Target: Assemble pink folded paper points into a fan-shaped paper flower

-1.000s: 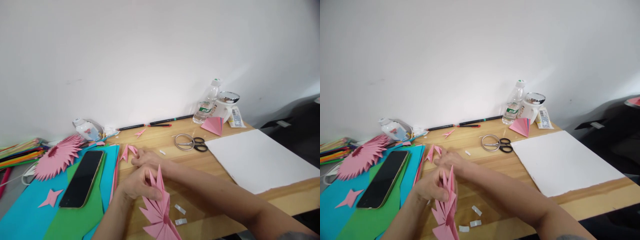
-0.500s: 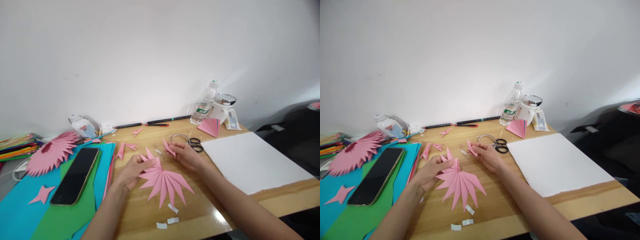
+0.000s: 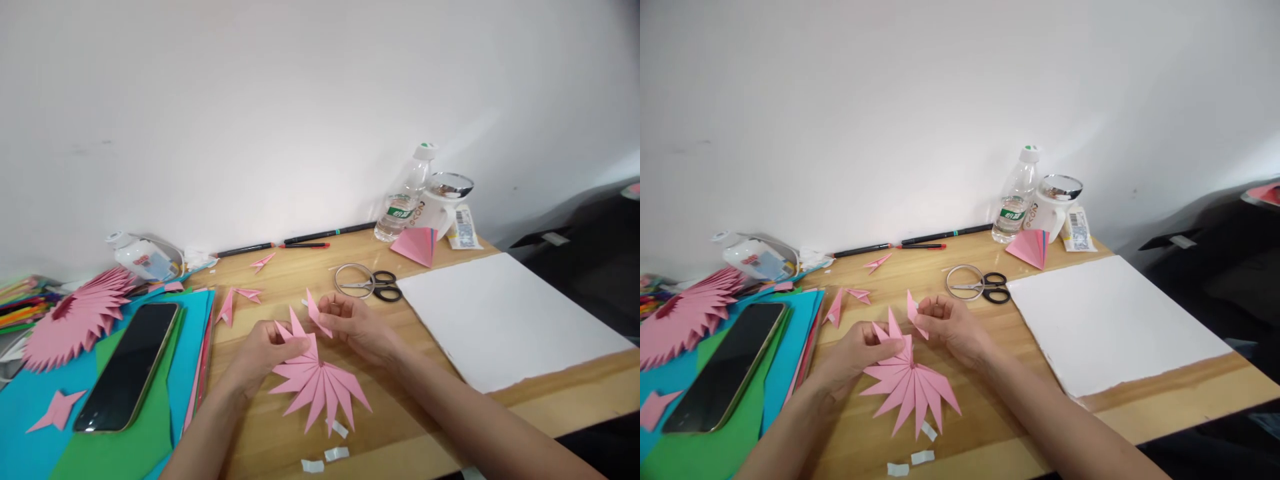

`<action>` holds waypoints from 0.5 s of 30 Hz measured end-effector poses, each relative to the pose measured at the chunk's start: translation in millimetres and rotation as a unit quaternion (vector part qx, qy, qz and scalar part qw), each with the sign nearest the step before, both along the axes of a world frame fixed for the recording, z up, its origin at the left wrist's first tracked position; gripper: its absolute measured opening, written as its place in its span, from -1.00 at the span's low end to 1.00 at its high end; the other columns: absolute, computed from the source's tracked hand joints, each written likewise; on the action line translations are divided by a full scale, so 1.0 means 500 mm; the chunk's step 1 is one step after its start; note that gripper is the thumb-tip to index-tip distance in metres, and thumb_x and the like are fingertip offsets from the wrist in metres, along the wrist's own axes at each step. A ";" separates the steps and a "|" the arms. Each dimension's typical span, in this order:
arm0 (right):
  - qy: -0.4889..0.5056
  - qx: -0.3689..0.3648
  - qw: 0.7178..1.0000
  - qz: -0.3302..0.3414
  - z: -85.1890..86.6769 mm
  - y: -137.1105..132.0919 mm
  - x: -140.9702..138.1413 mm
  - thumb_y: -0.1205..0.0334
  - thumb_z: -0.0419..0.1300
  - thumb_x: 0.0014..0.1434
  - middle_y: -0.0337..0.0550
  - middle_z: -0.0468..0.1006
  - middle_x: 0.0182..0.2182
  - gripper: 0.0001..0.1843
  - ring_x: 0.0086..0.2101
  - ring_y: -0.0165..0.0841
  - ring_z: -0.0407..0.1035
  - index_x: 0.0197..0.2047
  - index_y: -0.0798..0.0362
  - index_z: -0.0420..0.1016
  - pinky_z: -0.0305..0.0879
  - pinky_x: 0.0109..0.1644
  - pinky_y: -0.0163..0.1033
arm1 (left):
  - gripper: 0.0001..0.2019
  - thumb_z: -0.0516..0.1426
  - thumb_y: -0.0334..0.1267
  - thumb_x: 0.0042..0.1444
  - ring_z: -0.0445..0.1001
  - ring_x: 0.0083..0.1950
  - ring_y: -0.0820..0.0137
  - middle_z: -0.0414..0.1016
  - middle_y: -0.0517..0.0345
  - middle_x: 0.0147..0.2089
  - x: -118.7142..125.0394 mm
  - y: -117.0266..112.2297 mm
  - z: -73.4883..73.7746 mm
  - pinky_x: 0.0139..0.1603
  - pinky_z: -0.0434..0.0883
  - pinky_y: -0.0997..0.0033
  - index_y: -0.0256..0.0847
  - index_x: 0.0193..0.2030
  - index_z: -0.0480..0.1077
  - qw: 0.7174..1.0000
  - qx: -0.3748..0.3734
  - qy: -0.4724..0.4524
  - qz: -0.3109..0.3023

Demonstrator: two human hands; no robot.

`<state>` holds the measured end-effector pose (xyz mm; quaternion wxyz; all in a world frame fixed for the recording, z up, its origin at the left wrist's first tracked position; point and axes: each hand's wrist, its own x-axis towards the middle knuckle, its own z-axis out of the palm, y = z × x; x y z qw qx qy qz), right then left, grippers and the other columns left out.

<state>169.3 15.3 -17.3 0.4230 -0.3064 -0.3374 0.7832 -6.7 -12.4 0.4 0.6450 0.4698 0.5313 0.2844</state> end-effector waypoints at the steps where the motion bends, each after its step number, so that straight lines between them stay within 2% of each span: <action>1: -0.011 -0.001 1.000 0.002 0.000 -0.001 0.000 0.20 0.41 -0.22 -0.30 0.45 -0.56 -0.68 -0.56 -0.55 0.30 -0.43 0.13 0.41 0.16 -0.48 -0.42 | -0.67 0.25 -0.11 -0.15 0.09 -0.62 0.61 0.21 0.29 -0.67 0.002 0.000 0.000 -0.59 -0.05 0.55 -0.35 -0.66 0.33 1.000 -0.002 0.004 -0.005; 3: -0.030 -0.011 0.999 0.010 -0.005 -0.003 -0.001 0.17 0.42 -0.23 -0.32 0.43 -0.59 -0.66 -0.62 -0.58 0.23 -0.41 0.13 0.43 0.08 -0.54 -0.43 | -0.68 0.26 -0.11 -0.17 0.07 -0.62 0.62 0.20 0.30 -0.67 0.004 0.000 0.001 -0.59 -0.06 0.55 -0.35 -0.64 0.35 1.000 -0.004 0.008 -0.009; 6: -0.060 -0.008 0.998 0.022 -0.018 -0.007 -0.004 0.13 0.41 -0.22 -0.31 0.42 -0.62 -0.66 -0.63 -0.57 0.21 -0.43 0.14 0.43 0.07 -0.53 -0.41 | -0.69 0.26 -0.11 -0.17 0.09 -0.61 0.61 0.23 0.28 -0.65 0.003 0.001 0.003 -0.59 -0.04 0.56 -0.35 -0.61 0.38 1.000 0.004 0.005 -0.014; 11: -0.087 0.031 0.995 0.045 -0.033 -0.009 -0.003 0.11 0.39 -0.18 -0.25 0.46 -0.58 -0.68 -0.58 -0.51 0.28 -0.43 0.15 0.47 0.18 -0.47 -0.35 | -0.68 0.26 -0.09 -0.17 0.08 -0.60 0.60 0.22 0.28 -0.65 -0.004 0.002 0.002 -0.59 -0.05 0.55 -0.36 -0.59 0.38 0.999 0.003 0.026 -0.018; 15: -0.095 0.047 0.992 0.074 -0.026 -0.006 0.010 0.15 0.37 -0.15 -0.15 0.52 -0.49 -0.69 -0.49 -0.44 0.37 -0.35 0.17 0.52 0.28 -0.34 -0.28 | -0.67 0.24 -0.07 -0.14 0.12 -0.59 0.59 0.26 0.24 -0.62 -0.008 0.002 -0.003 -0.58 -0.03 0.54 -0.38 -0.55 0.40 1.000 -0.001 0.020 -0.014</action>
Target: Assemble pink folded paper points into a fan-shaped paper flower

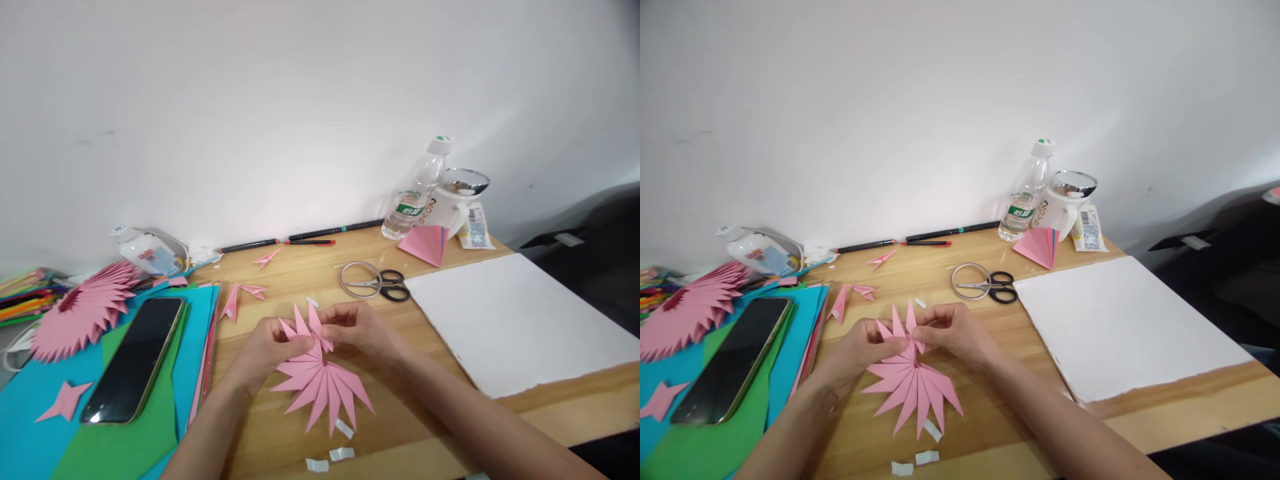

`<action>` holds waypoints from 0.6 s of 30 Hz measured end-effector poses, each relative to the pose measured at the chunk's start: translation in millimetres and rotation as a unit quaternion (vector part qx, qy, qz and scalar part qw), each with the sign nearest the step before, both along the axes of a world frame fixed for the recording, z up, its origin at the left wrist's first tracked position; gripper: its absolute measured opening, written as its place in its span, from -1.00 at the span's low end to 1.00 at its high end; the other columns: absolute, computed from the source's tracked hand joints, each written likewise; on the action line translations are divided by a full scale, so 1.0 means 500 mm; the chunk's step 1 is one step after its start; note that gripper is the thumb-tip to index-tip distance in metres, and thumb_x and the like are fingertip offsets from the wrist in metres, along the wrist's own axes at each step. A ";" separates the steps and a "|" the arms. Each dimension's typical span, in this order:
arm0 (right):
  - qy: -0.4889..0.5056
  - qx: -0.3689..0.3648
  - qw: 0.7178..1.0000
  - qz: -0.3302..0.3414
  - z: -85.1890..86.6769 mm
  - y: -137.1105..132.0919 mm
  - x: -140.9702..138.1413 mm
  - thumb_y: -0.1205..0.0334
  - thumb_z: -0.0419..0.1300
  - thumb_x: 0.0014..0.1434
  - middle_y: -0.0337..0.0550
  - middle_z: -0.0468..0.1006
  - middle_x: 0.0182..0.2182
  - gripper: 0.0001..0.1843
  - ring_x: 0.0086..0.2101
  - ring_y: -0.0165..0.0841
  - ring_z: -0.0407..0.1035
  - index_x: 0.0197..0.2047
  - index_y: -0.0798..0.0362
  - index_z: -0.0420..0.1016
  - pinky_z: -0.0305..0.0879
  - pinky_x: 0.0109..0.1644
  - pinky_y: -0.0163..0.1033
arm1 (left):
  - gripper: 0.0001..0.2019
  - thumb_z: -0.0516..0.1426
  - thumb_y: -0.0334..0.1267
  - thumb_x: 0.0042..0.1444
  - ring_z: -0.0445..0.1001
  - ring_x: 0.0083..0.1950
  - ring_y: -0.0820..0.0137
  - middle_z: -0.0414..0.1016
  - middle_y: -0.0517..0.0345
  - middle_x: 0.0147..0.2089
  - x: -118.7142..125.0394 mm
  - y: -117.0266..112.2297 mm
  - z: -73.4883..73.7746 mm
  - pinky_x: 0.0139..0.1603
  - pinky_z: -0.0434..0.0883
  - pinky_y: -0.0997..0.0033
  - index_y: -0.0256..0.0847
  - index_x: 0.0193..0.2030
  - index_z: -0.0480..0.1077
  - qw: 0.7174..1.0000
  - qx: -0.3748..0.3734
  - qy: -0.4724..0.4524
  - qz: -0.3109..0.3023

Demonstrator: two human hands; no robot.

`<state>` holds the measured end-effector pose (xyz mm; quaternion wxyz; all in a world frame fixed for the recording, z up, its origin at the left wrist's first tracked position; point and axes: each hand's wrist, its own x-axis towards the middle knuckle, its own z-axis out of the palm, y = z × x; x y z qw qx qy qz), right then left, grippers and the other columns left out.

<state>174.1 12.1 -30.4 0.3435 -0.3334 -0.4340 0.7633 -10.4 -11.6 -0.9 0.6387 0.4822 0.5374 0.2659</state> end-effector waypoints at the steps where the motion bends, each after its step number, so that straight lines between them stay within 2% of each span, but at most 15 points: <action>1: 0.000 0.004 1.000 0.013 0.004 0.002 0.004 0.17 0.37 -0.15 -0.13 0.54 -0.46 -0.68 -0.46 -0.41 0.39 -0.33 0.17 0.53 0.29 -0.31 -0.26 | -0.67 0.24 -0.07 -0.14 0.14 -0.59 0.58 0.29 0.23 -0.61 -0.001 0.000 -0.001 -0.57 -0.01 0.54 -0.38 -0.53 0.42 1.000 -0.002 -0.007 0.003; 5: -0.006 0.040 0.998 0.047 0.017 0.006 0.012 0.22 0.40 -0.20 -0.08 0.56 -0.38 -0.64 -0.34 -0.31 0.42 -0.28 0.14 0.57 0.31 -0.23 -0.21 | -0.67 0.25 -0.06 -0.16 0.19 -0.58 0.55 0.34 0.20 -0.60 -0.002 0.001 0.002 -0.57 0.03 0.53 -0.37 -0.52 0.44 1.000 -0.013 -0.018 0.013; 11: -0.002 0.104 0.994 0.013 0.019 0.004 0.003 0.22 0.39 -0.19 -0.07 0.55 -0.29 -0.71 -0.26 -0.25 0.42 -0.31 0.08 0.60 0.33 -0.20 -0.18 | -0.69 0.30 -0.10 -0.25 0.26 -0.57 0.51 0.43 0.12 -0.58 -0.002 0.000 0.015 -0.56 0.09 0.52 -0.38 -0.52 0.48 0.998 -0.036 -0.044 0.014; 14: 0.003 0.098 0.995 0.002 0.014 0.002 0.001 0.23 0.39 -0.19 -0.08 0.54 -0.28 -0.74 -0.27 -0.26 0.42 -0.34 0.08 0.60 0.33 -0.21 -0.19 | -0.69 0.31 -0.11 -0.26 0.27 -0.59 0.51 0.44 0.11 -0.58 -0.003 0.001 0.018 -0.58 0.09 0.52 -0.38 -0.52 0.49 0.998 -0.037 -0.049 0.010; 18: 0.013 0.061 0.998 -0.010 0.008 -0.001 -0.003 0.27 0.37 -0.17 -0.12 0.54 -0.36 -0.79 -0.32 -0.30 0.41 -0.37 0.09 0.59 0.32 -0.24 -0.21 | -0.73 0.30 -0.15 -0.24 0.21 -0.61 0.58 0.39 0.18 -0.62 -0.004 0.001 0.016 -0.59 0.04 0.55 -0.37 -0.58 0.47 0.997 -0.038 -0.064 0.014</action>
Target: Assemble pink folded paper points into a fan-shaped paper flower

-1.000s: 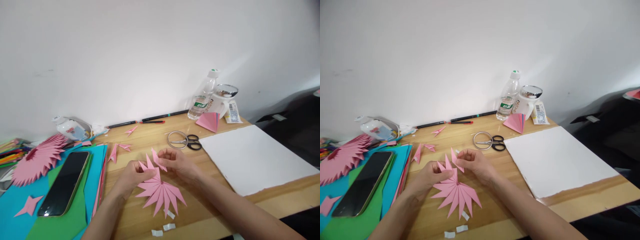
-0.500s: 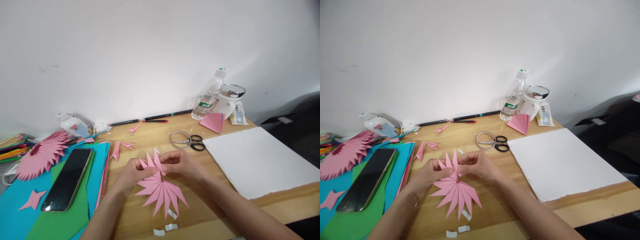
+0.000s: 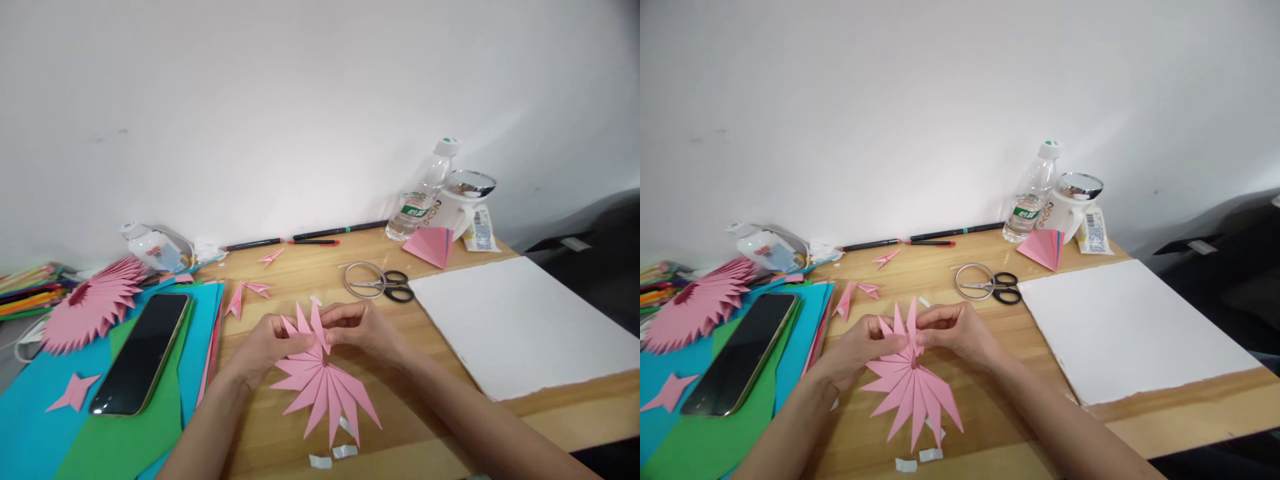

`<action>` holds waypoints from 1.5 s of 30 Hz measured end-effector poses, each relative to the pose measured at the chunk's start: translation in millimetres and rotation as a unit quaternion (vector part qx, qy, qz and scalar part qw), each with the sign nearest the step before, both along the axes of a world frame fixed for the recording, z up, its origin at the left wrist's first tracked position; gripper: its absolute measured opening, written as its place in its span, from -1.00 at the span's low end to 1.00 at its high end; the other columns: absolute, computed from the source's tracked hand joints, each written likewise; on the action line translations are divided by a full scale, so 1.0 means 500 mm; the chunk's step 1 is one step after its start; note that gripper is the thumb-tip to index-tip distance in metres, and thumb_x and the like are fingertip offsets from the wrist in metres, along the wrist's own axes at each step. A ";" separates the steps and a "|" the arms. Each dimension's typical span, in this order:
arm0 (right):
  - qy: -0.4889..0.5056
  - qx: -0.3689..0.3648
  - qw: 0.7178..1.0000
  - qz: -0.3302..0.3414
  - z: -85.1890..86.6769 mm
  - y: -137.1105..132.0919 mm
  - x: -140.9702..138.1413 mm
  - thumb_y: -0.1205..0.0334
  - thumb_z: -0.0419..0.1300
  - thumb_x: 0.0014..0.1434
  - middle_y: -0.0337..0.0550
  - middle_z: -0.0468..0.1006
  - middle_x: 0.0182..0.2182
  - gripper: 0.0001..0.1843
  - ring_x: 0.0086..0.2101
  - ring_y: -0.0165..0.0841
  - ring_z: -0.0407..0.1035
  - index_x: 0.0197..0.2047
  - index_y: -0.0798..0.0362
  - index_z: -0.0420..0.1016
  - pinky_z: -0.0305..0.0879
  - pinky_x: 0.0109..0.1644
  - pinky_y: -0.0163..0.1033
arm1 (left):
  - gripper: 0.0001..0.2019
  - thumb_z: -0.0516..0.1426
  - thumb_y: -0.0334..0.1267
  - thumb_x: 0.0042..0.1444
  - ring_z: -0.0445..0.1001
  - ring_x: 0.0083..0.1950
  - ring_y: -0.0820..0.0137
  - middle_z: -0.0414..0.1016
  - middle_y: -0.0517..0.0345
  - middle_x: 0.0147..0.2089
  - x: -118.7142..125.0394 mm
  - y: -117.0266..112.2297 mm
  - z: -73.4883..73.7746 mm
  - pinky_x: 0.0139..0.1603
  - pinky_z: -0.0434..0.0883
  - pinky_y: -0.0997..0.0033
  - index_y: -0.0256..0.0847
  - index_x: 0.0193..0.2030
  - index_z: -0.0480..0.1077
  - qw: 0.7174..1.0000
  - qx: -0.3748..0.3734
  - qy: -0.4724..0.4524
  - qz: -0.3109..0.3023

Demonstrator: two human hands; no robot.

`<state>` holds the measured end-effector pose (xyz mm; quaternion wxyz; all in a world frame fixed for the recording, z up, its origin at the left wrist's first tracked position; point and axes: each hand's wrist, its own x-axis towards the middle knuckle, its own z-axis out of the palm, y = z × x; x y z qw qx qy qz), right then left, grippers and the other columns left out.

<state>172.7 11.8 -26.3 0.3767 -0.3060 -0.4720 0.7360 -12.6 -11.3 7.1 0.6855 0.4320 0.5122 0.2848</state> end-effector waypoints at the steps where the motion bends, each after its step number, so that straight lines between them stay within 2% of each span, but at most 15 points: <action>1: 0.007 -0.004 1.000 -0.005 -0.002 -0.001 -0.002 0.27 0.37 -0.17 -0.12 0.54 -0.36 -0.80 -0.33 -0.32 0.41 -0.37 0.09 0.59 0.32 -0.25 -0.22 | -0.74 0.30 -0.16 -0.24 0.22 -0.61 0.58 0.40 0.18 -0.62 0.000 0.000 -0.001 -0.58 0.05 0.55 -0.37 -0.58 0.47 1.000 -0.005 -0.006 0.003; 5: 0.026 0.001 0.999 -0.040 -0.008 -0.010 -0.013 0.29 0.37 -0.17 -0.14 0.52 -0.35 -0.83 -0.39 -0.38 0.39 -0.40 0.10 0.59 0.30 -0.29 -0.25 | -0.73 0.31 -0.17 -0.24 0.28 -0.57 0.53 0.45 0.10 -0.55 -0.001 0.000 -0.005 -0.54 0.11 0.53 -0.39 -0.50 0.49 0.999 -0.030 -0.022 0.004; 7: 0.027 -0.004 0.998 -0.057 -0.011 -0.014 -0.018 0.28 0.37 -0.17 -0.16 0.52 -0.37 -0.83 -0.43 -0.40 0.38 -0.42 0.11 0.58 0.30 -0.33 -0.26 | -0.73 0.30 -0.17 -0.23 0.26 -0.58 0.54 0.43 0.13 -0.57 -0.001 0.001 -0.009 -0.54 0.10 0.53 -0.39 -0.53 0.47 0.999 -0.025 -0.019 0.009; 11: 0.016 -0.028 0.994 -0.101 -0.008 -0.012 -0.020 0.23 0.38 -0.18 -0.15 0.53 -0.39 -0.81 -0.44 -0.39 0.39 -0.42 0.10 0.58 0.30 -0.33 -0.25 | -0.73 0.30 -0.16 -0.21 0.15 -0.61 0.59 0.31 0.24 -0.64 0.001 0.000 -0.011 -0.58 0.00 0.55 -0.36 -0.61 0.40 1.000 0.001 0.000 0.018; 14: -0.026 -0.025 0.990 -0.137 0.003 -0.003 -0.012 0.20 0.38 -0.20 -0.13 0.55 -0.42 -0.80 -0.41 -0.36 0.39 -0.43 0.10 0.59 0.30 -0.29 -0.25 | -0.67 0.28 -0.12 -0.18 0.04 -0.62 0.63 0.16 0.32 -0.68 0.005 -0.004 -0.007 -0.59 -0.10 0.54 -0.34 -0.67 0.32 1.000 0.014 0.023 0.000; 18: -0.015 -0.053 0.996 -0.070 0.007 0.004 -0.003 0.15 0.36 -0.16 -0.14 0.55 -0.45 -0.80 -0.42 -0.37 0.39 -0.45 0.10 0.59 0.33 -0.29 -0.25 | -0.67 0.29 -0.11 -0.21 0.01 -0.62 0.62 0.13 0.34 -0.68 0.007 -0.006 -0.003 -0.58 -0.12 0.52 -0.33 -0.65 0.32 0.999 0.009 0.026 -0.031; 21: 0.014 -0.103 0.995 -0.014 0.000 0.000 -0.003 0.16 0.38 -0.19 -0.14 0.55 -0.48 -0.75 -0.45 -0.38 0.40 -0.41 0.13 0.60 0.36 -0.31 -0.25 | -0.69 0.28 -0.10 -0.20 0.05 -0.61 0.61 0.19 0.31 -0.66 0.005 -0.004 -0.004 -0.58 -0.09 0.53 -0.35 -0.60 0.37 0.999 0.002 0.032 -0.021; 23: 0.019 -0.112 0.993 0.000 -0.004 -0.002 -0.003 0.19 0.39 -0.20 -0.14 0.55 -0.48 -0.74 -0.46 -0.39 0.41 -0.39 0.14 0.60 0.37 -0.31 -0.27 | -0.71 0.28 -0.12 -0.20 0.09 -0.60 0.60 0.24 0.28 -0.64 0.004 -0.002 -0.004 -0.57 -0.05 0.54 -0.35 -0.57 0.40 1.000 0.000 0.028 -0.014; 27: 0.017 -0.087 0.996 0.011 -0.007 -0.003 -0.002 0.22 0.38 -0.17 -0.13 0.56 -0.42 -0.79 -0.42 -0.39 0.42 -0.40 0.13 0.61 0.37 -0.31 -0.29 | -0.73 0.30 -0.15 -0.22 0.14 -0.59 0.60 0.29 0.25 -0.62 0.004 -0.002 -0.002 -0.57 -0.01 0.55 -0.36 -0.57 0.42 1.000 -0.010 0.012 -0.012; 37: -0.007 -0.029 0.999 0.012 0.003 -0.003 -0.002 0.20 0.38 -0.17 -0.11 0.55 -0.36 -0.80 -0.34 -0.31 0.42 -0.41 0.10 0.61 0.36 -0.28 -0.24 | -0.73 0.30 -0.17 -0.22 0.11 -0.60 0.61 0.25 0.29 -0.65 0.002 -0.003 -0.005 -0.57 -0.03 0.56 -0.36 -0.58 0.41 1.000 -0.002 0.018 -0.012; 41: -0.017 -0.024 1.000 0.011 0.000 -0.003 -0.002 0.22 0.39 -0.21 -0.11 0.56 -0.38 -0.78 -0.31 -0.27 0.42 -0.41 0.11 0.60 0.34 -0.25 -0.21 | -0.72 0.29 -0.16 -0.22 0.08 -0.61 0.62 0.21 0.30 -0.66 0.003 -0.003 -0.003 -0.58 -0.06 0.55 -0.35 -0.63 0.37 0.999 0.003 0.037 -0.014; 45: -0.030 -0.033 0.999 0.012 -0.009 -0.003 0.000 0.23 0.39 -0.21 -0.11 0.56 -0.41 -0.75 -0.37 -0.32 0.43 -0.38 0.14 0.59 0.33 -0.28 -0.23 | -0.68 0.29 -0.13 -0.24 0.05 -0.63 0.63 0.18 0.33 -0.68 0.006 -0.002 0.003 -0.60 -0.08 0.55 -0.33 -0.67 0.32 0.998 0.006 0.063 -0.015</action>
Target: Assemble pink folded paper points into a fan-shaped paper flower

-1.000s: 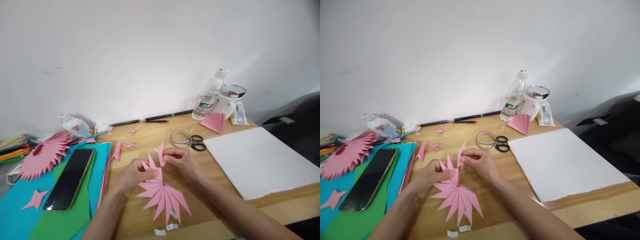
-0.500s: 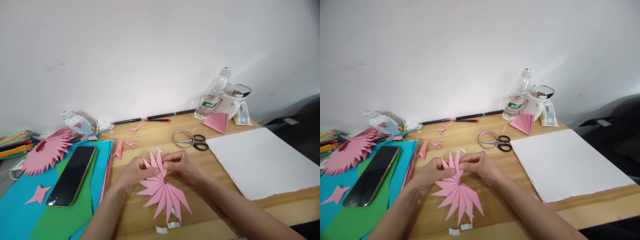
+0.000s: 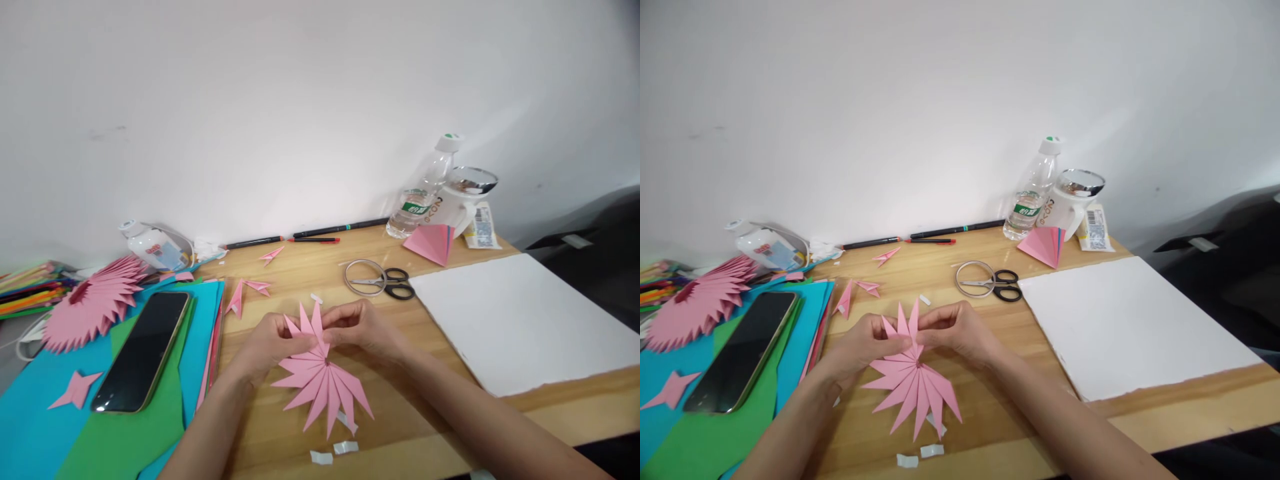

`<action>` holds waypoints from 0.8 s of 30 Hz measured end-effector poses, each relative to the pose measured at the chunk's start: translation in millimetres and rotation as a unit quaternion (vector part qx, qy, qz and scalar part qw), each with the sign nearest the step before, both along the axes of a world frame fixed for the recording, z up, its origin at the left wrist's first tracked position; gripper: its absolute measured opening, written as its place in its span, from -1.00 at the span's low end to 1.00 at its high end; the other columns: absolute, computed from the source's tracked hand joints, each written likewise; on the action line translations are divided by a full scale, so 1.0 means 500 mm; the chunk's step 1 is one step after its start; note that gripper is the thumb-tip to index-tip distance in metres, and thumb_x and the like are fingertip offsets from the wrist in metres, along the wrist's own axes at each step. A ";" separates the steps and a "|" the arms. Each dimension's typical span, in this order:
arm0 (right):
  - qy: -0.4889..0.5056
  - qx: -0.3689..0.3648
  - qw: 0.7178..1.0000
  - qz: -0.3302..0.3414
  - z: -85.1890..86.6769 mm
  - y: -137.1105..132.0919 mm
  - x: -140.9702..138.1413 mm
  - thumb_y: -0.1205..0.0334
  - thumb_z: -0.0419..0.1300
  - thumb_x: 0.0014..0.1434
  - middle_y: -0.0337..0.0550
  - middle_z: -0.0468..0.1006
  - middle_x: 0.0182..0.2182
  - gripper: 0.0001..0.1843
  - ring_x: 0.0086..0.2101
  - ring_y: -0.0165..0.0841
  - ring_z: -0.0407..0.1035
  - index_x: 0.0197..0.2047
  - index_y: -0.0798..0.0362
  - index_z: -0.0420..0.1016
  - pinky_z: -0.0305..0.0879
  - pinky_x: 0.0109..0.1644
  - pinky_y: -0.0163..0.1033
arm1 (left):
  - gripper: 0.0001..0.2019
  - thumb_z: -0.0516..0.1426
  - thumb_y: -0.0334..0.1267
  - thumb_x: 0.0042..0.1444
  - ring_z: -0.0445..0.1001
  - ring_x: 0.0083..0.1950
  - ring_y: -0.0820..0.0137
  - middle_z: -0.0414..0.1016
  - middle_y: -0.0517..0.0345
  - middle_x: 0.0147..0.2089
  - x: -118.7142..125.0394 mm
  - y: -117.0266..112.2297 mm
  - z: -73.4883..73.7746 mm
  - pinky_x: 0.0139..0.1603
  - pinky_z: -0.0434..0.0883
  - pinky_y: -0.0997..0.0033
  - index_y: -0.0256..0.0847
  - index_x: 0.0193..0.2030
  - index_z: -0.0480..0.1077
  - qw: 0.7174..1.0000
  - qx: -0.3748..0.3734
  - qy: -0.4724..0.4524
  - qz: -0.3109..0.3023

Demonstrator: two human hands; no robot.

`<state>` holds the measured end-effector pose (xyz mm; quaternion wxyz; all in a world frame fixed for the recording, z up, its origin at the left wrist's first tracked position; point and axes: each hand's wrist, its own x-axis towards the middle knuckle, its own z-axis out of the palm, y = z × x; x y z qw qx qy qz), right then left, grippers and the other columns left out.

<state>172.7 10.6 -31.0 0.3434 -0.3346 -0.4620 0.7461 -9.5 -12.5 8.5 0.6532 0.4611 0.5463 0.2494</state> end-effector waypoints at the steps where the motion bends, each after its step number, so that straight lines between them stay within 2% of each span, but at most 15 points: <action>1: -0.002 -0.002 1.000 0.001 -0.001 0.000 0.001 0.23 0.39 -0.21 -0.11 0.57 -0.41 -0.74 -0.39 -0.33 0.43 -0.38 0.14 0.58 0.32 -0.29 -0.24 | -0.68 0.29 -0.13 -0.24 0.04 -0.63 0.63 0.17 0.33 -0.68 0.000 0.000 0.001 -0.60 -0.08 0.55 -0.33 -0.67 0.31 1.000 0.001 0.001 -0.001; 9: 0.001 -0.006 1.000 -0.001 0.015 0.000 -0.003 0.19 0.39 -0.24 -0.10 0.58 -0.40 -0.73 -0.41 -0.35 0.43 -0.40 0.13 0.60 0.33 -0.29 -0.23 | -0.71 0.30 -0.15 -0.26 0.09 -0.62 0.61 0.22 0.31 -0.66 -0.003 0.001 -0.009 -0.59 -0.05 0.55 -0.34 -0.63 0.35 1.000 0.000 -0.023 0.007; 13: 0.008 -0.012 1.000 -0.001 0.011 0.001 -0.003 0.22 0.39 -0.23 -0.10 0.57 -0.43 -0.74 -0.42 -0.35 0.42 -0.40 0.15 0.60 0.33 -0.31 -0.25 | -0.70 0.31 -0.17 -0.27 0.07 -0.62 0.62 0.20 0.32 -0.67 -0.002 0.001 -0.014 -0.58 -0.08 0.55 -0.34 -0.65 0.33 1.000 -0.004 -0.023 0.006; 24: 0.013 0.005 1.000 -0.004 0.005 0.001 -0.007 0.24 0.39 -0.20 -0.12 0.57 -0.43 -0.78 -0.42 -0.36 0.41 -0.41 0.12 0.61 0.31 -0.32 -0.26 | -0.64 0.28 -0.12 -0.23 -0.04 -0.63 0.62 0.09 0.38 -0.70 0.002 0.001 -0.005 -0.59 -0.13 0.51 -0.29 -0.71 0.22 1.000 0.007 -0.013 -0.012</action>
